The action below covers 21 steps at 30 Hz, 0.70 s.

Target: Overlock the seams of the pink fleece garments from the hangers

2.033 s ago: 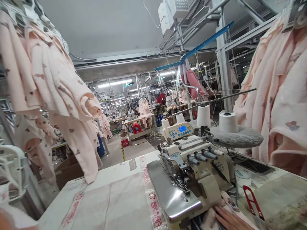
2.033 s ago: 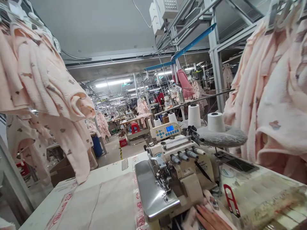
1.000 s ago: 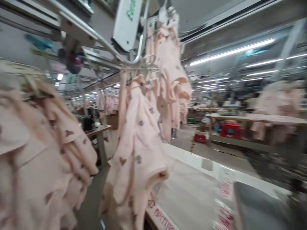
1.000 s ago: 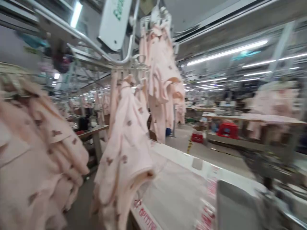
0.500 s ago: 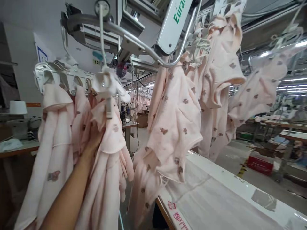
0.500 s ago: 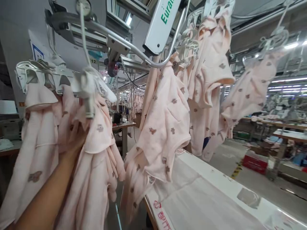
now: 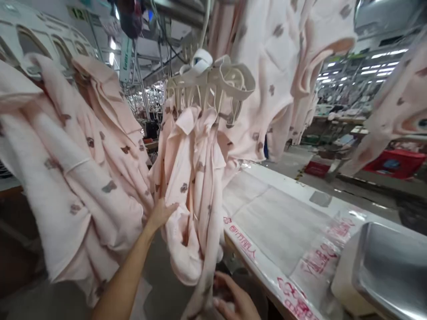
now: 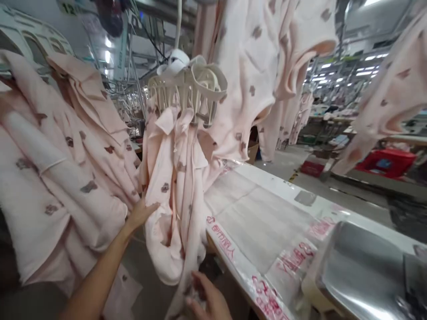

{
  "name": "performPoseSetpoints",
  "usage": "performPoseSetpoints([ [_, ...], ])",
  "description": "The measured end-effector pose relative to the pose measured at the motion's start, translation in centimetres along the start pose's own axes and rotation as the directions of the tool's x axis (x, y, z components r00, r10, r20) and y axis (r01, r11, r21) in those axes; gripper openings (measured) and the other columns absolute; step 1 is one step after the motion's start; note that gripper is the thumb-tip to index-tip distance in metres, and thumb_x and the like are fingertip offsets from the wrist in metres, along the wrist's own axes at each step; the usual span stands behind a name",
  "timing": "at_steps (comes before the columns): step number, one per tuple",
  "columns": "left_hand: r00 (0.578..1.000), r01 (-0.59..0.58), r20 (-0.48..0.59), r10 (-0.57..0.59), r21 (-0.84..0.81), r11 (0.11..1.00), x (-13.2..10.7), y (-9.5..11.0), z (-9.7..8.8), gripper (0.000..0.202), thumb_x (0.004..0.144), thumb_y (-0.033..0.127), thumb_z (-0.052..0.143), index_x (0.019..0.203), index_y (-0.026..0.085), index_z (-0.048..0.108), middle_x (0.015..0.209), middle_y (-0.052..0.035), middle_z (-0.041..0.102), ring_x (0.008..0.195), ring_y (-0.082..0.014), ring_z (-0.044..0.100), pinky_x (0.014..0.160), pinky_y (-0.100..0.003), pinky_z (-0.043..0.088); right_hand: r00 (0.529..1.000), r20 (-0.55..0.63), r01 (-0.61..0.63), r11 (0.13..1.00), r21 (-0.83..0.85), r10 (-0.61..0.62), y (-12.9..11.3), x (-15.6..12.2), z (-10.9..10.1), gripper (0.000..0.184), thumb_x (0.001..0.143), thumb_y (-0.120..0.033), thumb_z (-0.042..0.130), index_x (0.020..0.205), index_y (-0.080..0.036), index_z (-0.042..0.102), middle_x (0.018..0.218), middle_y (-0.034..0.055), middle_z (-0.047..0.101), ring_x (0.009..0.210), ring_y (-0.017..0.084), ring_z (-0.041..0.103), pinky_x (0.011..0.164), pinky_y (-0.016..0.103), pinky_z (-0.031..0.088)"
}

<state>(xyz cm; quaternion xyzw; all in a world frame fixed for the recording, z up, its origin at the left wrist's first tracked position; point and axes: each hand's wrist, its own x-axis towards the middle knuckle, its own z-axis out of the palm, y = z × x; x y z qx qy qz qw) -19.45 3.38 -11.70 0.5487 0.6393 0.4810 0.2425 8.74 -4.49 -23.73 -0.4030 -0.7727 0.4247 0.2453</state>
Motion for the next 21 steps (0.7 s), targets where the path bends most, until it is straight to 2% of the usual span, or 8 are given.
performPoseSetpoints([
  [5,0.997,0.047,-0.055,-0.047,-0.011,0.999,-1.5,3.0,-0.5,0.033,0.068,0.035,0.051,0.085,0.011,0.065,0.087,-0.0072,0.069,0.085,-0.0240,0.062,0.077,-0.033,0.051,0.996,-0.079,0.037,0.997,-0.074,-0.043,-0.7,2.9,6.9,0.100,0.057,-0.016,0.072,0.141,-0.012,0.018,0.147,0.0158,0.015,0.134,0.031,0.013,0.109,0.045,0.020],
  [8,0.997,0.056,-0.050,-0.056,-0.010,0.998,-2.2,4.4,-1.2,0.032,0.070,0.037,0.052,0.085,0.012,0.064,0.086,-0.0066,0.068,0.084,-0.0240,0.062,0.075,-0.033,0.051,0.974,-0.202,0.086,0.993,-0.082,-0.101,-1.0,3.8,9.0,0.056,0.070,-0.013,0.056,0.125,-0.018,0.045,0.129,0.0138,0.047,0.120,0.031,0.041,0.099,0.046,0.035],
  [11,0.979,0.012,-0.204,0.015,0.128,0.992,-2.8,5.5,-2.1,0.039,0.072,0.040,0.054,0.101,0.013,0.058,0.101,-0.0091,0.064,0.097,-0.0262,0.059,0.085,-0.038,0.048,0.959,-0.248,0.139,0.990,0.005,-0.134,-2.1,3.7,6.9,0.022,0.083,-0.015,0.037,0.092,-0.019,0.058,0.086,0.0076,0.062,0.083,0.023,0.059,0.074,0.034,0.049],
  [14,0.872,-0.252,-0.309,0.379,0.380,0.890,-3.7,8.3,-1.6,0.068,0.069,0.041,0.063,0.128,0.017,0.039,0.135,-0.0134,0.040,0.127,-0.0288,0.036,0.104,-0.044,0.033,0.926,-0.310,0.246,0.967,0.063,-0.215,-6.4,2.1,0.8,0.018,0.089,-0.023,0.037,0.085,-0.019,0.055,0.078,0.0040,0.059,0.070,0.017,0.057,0.063,0.025,0.047],
  [16,0.812,-0.570,0.105,0.573,0.348,0.744,-4.6,11.8,-0.1,0.084,0.064,0.039,0.069,0.135,0.021,0.029,0.141,-0.0121,0.033,0.130,-0.0290,0.032,0.105,-0.042,0.033,0.862,-0.372,0.373,0.928,0.007,-0.344,-10.5,0.6,-4.4,0.010,0.086,-0.022,0.046,0.084,-0.021,0.056,0.075,0.0018,0.059,0.069,0.016,0.057,0.062,0.023,0.046],
  [18,0.518,-0.759,0.657,0.548,0.058,0.648,-5.3,16.2,1.8,0.072,0.067,0.030,0.068,0.132,0.025,0.037,0.127,-0.0079,0.052,0.113,-0.0259,0.052,0.091,-0.036,0.047,0.782,-0.519,0.412,0.911,0.014,-0.345,-14.0,-0.8,-9.3,0.009,0.086,-0.020,0.050,0.090,-0.025,0.057,0.080,0.0008,0.060,0.072,0.015,0.057,0.063,0.020,0.046],
  [19,0.407,-0.765,0.739,0.538,-0.046,0.642,-5.5,18.7,2.7,0.058,0.072,0.027,0.063,0.127,0.026,0.044,0.116,-0.0043,0.060,0.102,-0.0223,0.060,0.083,-0.031,0.051,0.677,-0.670,0.433,0.901,0.028,-0.304,-15.0,-1.5,-11.4,0.010,0.084,-0.022,0.055,0.093,-0.027,0.056,0.084,0.0001,0.061,0.076,0.014,0.058,0.064,0.019,0.046],
  [21,0.369,-0.765,0.668,0.647,-0.177,0.619,-5.3,23.4,4.1,0.035,0.080,0.027,0.054,0.115,0.025,0.055,0.103,0.0015,0.066,0.092,-0.0167,0.063,0.078,-0.026,0.051,0.549,-0.818,0.430,0.897,0.100,-0.172,-15.4,-2.8,-14.1,0.027,0.083,-0.033,0.059,0.108,-0.027,0.052,0.103,0.0038,0.059,0.096,0.018,0.056,0.083,0.027,0.046],
])
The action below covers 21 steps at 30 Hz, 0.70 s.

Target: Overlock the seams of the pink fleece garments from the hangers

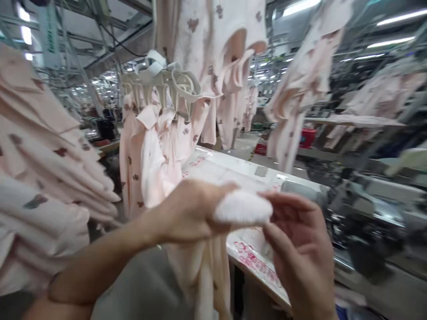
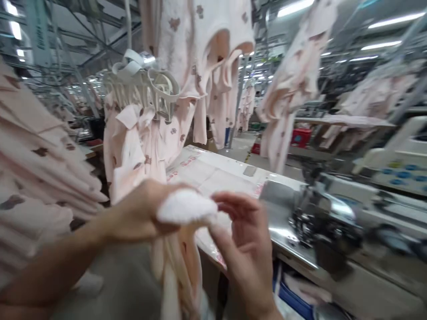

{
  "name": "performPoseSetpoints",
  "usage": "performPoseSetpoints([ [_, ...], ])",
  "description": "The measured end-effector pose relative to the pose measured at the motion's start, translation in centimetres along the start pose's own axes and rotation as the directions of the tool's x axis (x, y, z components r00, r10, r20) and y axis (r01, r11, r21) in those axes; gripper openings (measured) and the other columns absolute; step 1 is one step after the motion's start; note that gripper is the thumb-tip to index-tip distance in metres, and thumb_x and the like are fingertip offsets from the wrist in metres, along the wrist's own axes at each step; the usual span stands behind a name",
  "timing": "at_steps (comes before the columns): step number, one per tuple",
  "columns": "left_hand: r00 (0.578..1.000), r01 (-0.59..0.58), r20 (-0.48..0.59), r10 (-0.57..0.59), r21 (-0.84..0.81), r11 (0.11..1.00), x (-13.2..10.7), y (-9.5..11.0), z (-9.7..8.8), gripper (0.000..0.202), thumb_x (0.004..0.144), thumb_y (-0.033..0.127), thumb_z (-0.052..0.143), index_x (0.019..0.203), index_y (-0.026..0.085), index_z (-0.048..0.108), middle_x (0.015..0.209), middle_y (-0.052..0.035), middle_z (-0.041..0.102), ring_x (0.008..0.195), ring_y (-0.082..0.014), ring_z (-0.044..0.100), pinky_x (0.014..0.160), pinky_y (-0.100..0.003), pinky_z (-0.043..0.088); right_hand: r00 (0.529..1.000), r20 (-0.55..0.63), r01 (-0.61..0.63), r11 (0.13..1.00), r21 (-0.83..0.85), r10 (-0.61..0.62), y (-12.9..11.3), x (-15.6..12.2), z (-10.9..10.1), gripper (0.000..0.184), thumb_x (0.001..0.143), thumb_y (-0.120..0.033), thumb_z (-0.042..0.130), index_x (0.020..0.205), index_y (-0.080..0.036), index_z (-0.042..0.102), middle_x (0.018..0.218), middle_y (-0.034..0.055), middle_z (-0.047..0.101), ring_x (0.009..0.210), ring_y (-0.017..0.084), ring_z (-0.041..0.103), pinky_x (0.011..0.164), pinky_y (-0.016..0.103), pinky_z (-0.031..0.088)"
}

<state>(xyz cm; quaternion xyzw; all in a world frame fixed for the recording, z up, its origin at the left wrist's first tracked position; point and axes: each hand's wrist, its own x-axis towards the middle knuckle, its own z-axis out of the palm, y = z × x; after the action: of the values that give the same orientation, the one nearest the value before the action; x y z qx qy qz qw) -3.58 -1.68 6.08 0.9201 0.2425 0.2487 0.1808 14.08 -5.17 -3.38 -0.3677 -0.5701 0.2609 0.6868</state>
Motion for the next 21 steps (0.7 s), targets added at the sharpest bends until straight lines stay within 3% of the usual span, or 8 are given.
performPoseSetpoints([
  [1,0.988,-0.026,-0.153,0.026,0.004,1.000,1.8,1.0,-0.8,0.029,0.082,0.029,0.051,0.109,0.023,0.058,0.099,0.0037,0.066,0.092,-0.0155,0.063,0.079,-0.027,0.050,0.999,0.001,-0.045,0.999,-0.008,0.045,0.2,0.0,-1.2,0.035,0.083,-0.040,0.058,0.114,-0.026,0.050,0.111,0.0058,0.057,0.104,0.021,0.053,0.091,0.032,0.042],
  [3,0.901,-0.015,-0.432,0.041,0.063,0.998,4.6,2.4,-2.6,0.029,0.081,0.033,0.049,0.104,0.018,0.059,0.095,0.0069,0.063,0.098,-0.0159,0.060,0.082,-0.031,0.048,0.959,0.185,-0.197,0.975,-0.101,0.213,1.6,-1.2,-3.3,0.043,0.083,-0.048,0.054,0.119,-0.025,0.050,0.121,0.0072,0.053,0.116,0.024,0.045,0.099,0.039,0.036],
  [5,0.823,0.078,-0.568,0.008,0.128,0.989,6.3,2.8,-3.8,0.032,0.079,0.036,0.050,0.102,0.015,0.058,0.090,0.0083,0.060,0.097,-0.0170,0.059,0.081,-0.034,0.047,0.848,0.374,-0.320,0.925,-0.204,0.375,3.2,-3.6,-4.9,0.043,0.083,-0.047,0.053,0.120,-0.025,0.051,0.124,0.0070,0.052,0.118,0.025,0.043,0.100,0.039,0.034],
  [7,0.798,0.106,-0.602,0.017,0.169,0.980,7.1,2.1,-3.8,0.034,0.078,0.038,0.052,0.098,0.012,0.060,0.087,0.0072,0.061,0.090,-0.0164,0.061,0.079,-0.032,0.048,0.792,0.410,-0.376,0.891,-0.255,0.451,4.4,-6.3,-6.0,0.043,0.082,-0.042,0.054,0.120,-0.023,0.051,0.117,0.0079,0.057,0.109,0.025,0.050,0.093,0.037,0.040],
  [11,0.846,-0.003,-0.524,0.096,0.176,0.984,7.5,-0.2,-1.3,0.023,0.078,0.031,0.055,0.089,0.013,0.064,0.084,0.0032,0.065,0.081,-0.0148,0.060,0.077,-0.026,0.048,0.843,0.228,-0.394,0.848,-0.353,0.487,5.7,-9.7,-5.6,0.029,0.081,-0.032,0.051,0.107,-0.020,0.054,0.093,0.0058,0.062,0.082,0.020,0.058,0.074,0.028,0.047],
  [17,0.903,-0.013,-0.423,0.071,0.139,0.990,7.8,-0.1,-0.2,0.028,0.079,0.036,0.053,0.098,0.019,0.064,0.098,0.0027,0.066,0.092,-0.0163,0.059,0.084,-0.025,0.046,0.873,0.165,-0.348,0.824,-0.447,0.459,8.2,-10.2,-2.0,0.033,0.080,-0.030,0.049,0.110,-0.016,0.055,0.105,0.0104,0.063,0.096,0.026,0.056,0.083,0.035,0.044],
  [20,0.974,0.060,-0.219,-0.049,0.045,0.997,6.8,-1.5,-1.6,0.041,0.073,0.055,0.054,0.098,0.023,0.064,0.100,0.0042,0.065,0.096,-0.0190,0.059,0.090,-0.029,0.045,0.856,0.187,-0.370,0.824,-0.429,0.482,6.0,-9.9,-5.3,0.030,0.087,-0.033,0.042,0.109,-0.022,0.059,0.111,0.0065,0.062,0.103,0.024,0.054,0.089,0.032,0.042],
  [21,0.980,0.146,-0.135,-0.148,-0.024,0.989,6.4,-2.7,-2.1,0.047,0.069,0.061,0.054,0.097,0.024,0.064,0.097,0.0043,0.066,0.094,-0.0204,0.060,0.088,-0.031,0.047,0.807,0.275,-0.381,0.816,-0.434,0.523,4.5,-9.8,-7.4,0.029,0.087,-0.039,0.045,0.108,-0.027,0.060,0.113,0.0034,0.062,0.103,0.023,0.055,0.088,0.030,0.043],
])
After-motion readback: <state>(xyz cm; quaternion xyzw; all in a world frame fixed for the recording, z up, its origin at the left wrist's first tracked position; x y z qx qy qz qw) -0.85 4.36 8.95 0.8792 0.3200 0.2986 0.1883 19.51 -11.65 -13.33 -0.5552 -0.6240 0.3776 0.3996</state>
